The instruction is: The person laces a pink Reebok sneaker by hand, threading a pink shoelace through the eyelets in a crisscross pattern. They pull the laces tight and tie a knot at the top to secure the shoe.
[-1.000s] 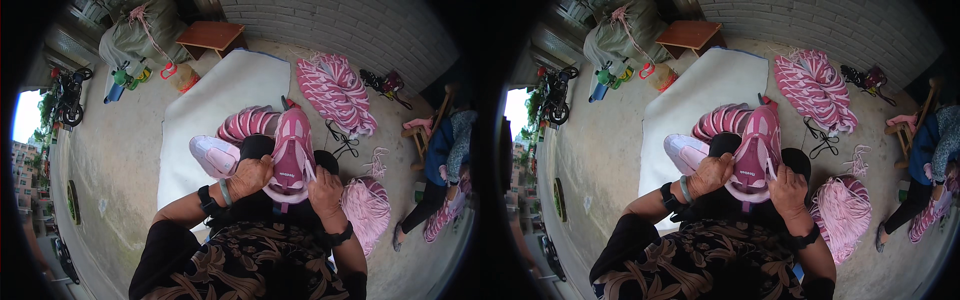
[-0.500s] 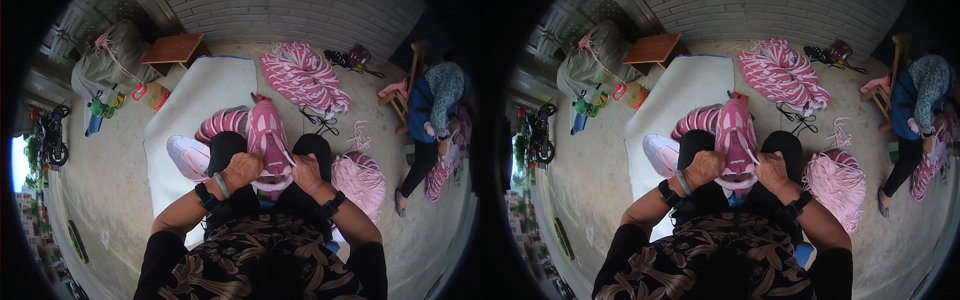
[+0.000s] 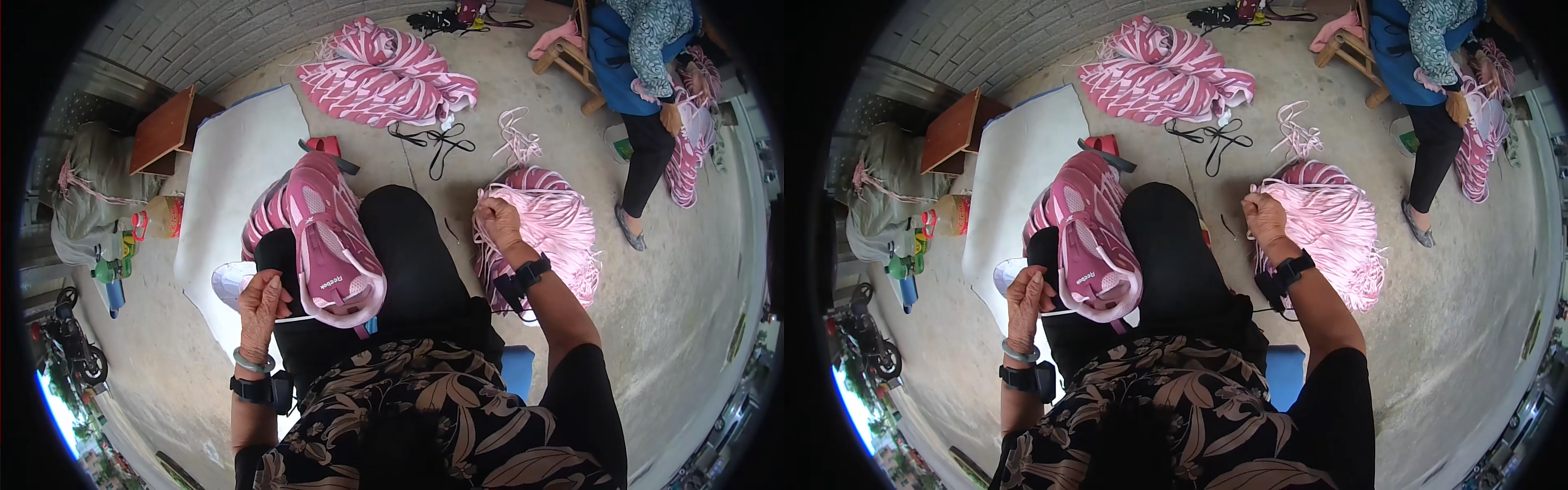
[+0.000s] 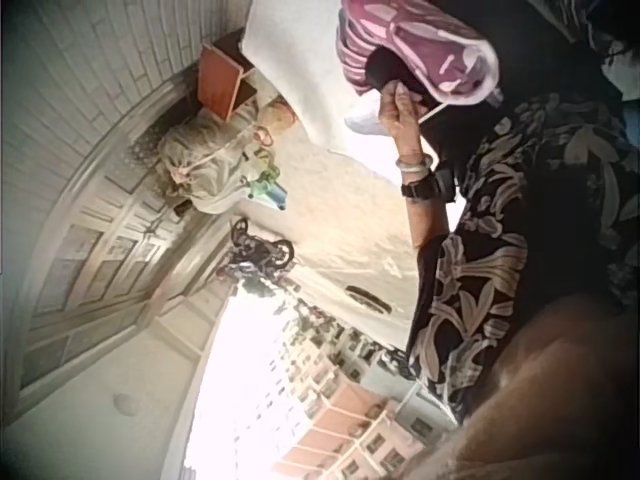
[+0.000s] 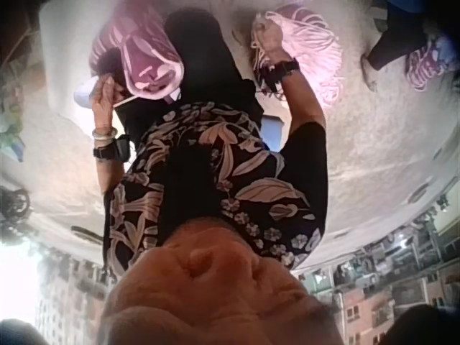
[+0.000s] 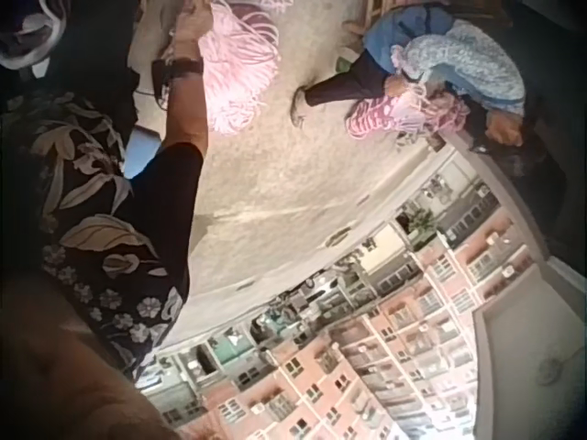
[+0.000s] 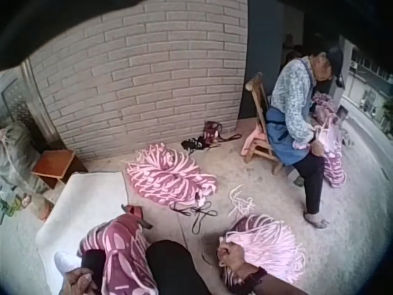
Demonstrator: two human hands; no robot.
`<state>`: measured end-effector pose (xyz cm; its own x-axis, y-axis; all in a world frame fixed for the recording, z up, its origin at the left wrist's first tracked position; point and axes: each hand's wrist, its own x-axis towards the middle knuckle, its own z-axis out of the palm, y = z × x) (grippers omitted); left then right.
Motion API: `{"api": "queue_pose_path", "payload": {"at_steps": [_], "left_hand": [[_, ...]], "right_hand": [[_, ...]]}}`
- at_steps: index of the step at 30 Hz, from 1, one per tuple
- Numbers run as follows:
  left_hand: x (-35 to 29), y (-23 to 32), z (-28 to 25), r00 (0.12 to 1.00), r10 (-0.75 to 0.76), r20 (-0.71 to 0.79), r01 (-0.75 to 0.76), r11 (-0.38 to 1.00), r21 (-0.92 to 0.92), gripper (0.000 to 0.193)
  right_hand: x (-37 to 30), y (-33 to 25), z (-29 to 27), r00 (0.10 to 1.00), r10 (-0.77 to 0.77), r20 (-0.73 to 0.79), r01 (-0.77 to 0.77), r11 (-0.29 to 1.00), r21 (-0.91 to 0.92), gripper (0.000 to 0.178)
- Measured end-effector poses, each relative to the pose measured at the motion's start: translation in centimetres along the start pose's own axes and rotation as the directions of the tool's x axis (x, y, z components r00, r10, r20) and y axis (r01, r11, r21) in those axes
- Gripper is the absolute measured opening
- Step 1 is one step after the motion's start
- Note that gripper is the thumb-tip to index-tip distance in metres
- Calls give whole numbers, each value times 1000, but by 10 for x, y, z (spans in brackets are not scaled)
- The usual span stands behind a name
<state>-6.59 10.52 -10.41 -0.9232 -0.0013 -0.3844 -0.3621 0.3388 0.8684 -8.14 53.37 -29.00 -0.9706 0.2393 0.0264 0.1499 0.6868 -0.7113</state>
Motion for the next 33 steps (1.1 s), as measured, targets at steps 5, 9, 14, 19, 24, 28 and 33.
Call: {"api": "queue_pose_path", "payload": {"at_steps": [5,9,14,19,24,28,33], "left_hand": [[5,-6,-6,991,-95,-91,85,991,-108,20],[7,-9,-6,987,-132,-96,122,987,-104,17],[12,-11,-2,982,-155,-107,145,984,-100,15],[15,-12,0,983,-140,-118,127,986,-111,13],[13,-18,-2,986,-106,-132,90,989,-116,12],[8,-13,0,989,-81,-121,69,993,-100,12],[14,20,8,1000,12,7,-11,992,-128,13]], "right_hand": [[9,64,11,987,148,68,-106,900,-422,12],[13,67,22,982,135,135,-52,869,-491,12],[15,88,36,969,146,197,-2,809,-587,19],[8,96,35,981,147,123,-34,766,-642,20],[7,81,24,980,192,42,-136,818,-559,17],[14,33,8,975,199,96,-143,899,-414,13],[54,-56,-22,943,-20,332,-156,855,495,12]]}}
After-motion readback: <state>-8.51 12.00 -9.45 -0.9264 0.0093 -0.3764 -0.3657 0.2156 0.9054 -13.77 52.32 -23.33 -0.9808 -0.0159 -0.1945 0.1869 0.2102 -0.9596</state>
